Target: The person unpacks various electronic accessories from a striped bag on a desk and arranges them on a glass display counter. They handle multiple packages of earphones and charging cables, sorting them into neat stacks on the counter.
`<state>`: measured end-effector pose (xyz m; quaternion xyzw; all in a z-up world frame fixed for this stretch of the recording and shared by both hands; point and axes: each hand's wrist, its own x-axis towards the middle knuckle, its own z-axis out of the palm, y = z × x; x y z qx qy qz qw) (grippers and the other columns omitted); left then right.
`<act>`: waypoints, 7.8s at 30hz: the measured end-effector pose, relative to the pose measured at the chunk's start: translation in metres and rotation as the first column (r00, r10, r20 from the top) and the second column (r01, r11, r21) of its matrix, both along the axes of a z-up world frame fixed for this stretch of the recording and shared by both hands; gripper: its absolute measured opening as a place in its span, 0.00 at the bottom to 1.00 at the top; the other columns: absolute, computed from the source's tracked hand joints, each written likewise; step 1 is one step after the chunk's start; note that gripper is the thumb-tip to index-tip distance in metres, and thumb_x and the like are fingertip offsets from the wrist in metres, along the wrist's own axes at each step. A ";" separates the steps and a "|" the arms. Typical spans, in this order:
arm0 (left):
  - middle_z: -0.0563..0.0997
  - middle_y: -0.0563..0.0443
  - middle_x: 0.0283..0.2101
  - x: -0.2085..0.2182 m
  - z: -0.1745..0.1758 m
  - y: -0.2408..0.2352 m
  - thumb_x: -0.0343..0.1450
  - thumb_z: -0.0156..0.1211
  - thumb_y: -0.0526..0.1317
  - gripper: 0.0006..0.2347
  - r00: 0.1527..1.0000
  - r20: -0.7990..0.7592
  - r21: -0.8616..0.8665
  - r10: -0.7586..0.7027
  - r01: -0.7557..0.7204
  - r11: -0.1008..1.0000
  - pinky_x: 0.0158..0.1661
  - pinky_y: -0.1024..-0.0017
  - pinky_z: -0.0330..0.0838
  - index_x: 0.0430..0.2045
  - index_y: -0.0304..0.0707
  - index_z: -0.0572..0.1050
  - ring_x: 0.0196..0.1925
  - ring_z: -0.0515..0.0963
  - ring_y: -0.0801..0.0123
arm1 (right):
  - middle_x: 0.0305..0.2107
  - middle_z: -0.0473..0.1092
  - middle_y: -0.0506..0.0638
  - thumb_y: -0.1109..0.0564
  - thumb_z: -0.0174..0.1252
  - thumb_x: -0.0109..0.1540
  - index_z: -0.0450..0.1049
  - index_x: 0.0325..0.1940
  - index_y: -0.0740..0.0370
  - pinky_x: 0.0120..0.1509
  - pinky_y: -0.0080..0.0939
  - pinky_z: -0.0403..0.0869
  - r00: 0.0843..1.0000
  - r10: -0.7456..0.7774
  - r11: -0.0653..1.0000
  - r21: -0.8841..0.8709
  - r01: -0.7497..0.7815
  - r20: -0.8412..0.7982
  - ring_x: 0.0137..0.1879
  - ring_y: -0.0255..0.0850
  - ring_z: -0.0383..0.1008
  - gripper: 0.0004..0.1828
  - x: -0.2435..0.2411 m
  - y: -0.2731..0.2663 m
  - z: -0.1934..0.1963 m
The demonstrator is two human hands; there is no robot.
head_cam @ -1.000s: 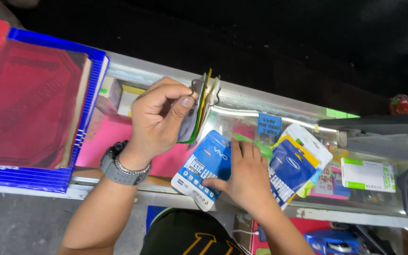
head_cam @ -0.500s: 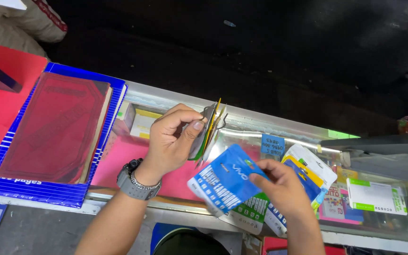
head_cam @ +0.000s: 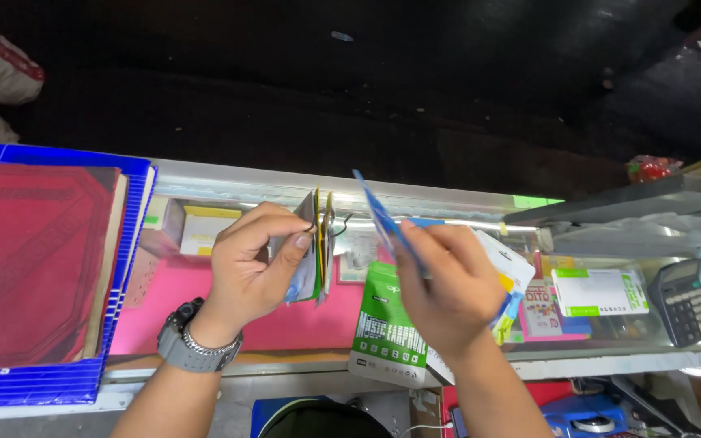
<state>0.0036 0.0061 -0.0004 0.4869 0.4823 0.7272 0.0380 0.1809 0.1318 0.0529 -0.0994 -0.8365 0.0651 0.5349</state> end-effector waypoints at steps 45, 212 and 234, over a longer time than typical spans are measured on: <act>0.79 0.48 0.35 0.012 -0.011 -0.001 0.77 0.54 0.39 0.07 0.986 -0.154 -0.139 0.057 -0.079 0.987 0.41 0.72 0.76 0.36 0.35 0.75 0.38 0.78 0.66 | 0.30 0.70 0.53 0.70 0.67 0.60 0.79 0.42 0.64 0.36 0.37 0.69 0.997 -0.011 0.977 -0.212 0.027 0.074 0.32 0.41 0.70 0.09 0.039 -0.015 0.013; 0.76 0.45 0.36 0.018 -0.025 -0.005 0.80 0.52 0.38 0.06 0.972 0.222 -0.099 -0.070 0.094 0.991 0.45 0.72 0.79 0.37 0.33 0.70 0.40 0.78 0.66 | 0.44 0.78 0.52 0.53 0.67 0.58 0.73 0.52 0.60 0.50 0.45 0.74 0.723 -0.390 0.226 -0.702 0.676 0.571 0.46 0.43 0.78 0.20 0.161 0.079 -0.084; 0.81 0.48 0.36 0.031 -0.015 -0.003 0.76 0.56 0.39 0.06 0.990 -0.139 -0.132 0.026 -0.045 0.990 0.38 0.72 0.78 0.39 0.36 0.77 0.37 0.81 0.65 | 0.38 0.73 0.62 0.74 0.65 0.60 0.78 0.43 0.68 0.36 0.43 0.73 1.000 -0.015 0.987 0.162 0.014 0.005 0.35 0.50 0.72 0.09 0.061 -0.023 -0.036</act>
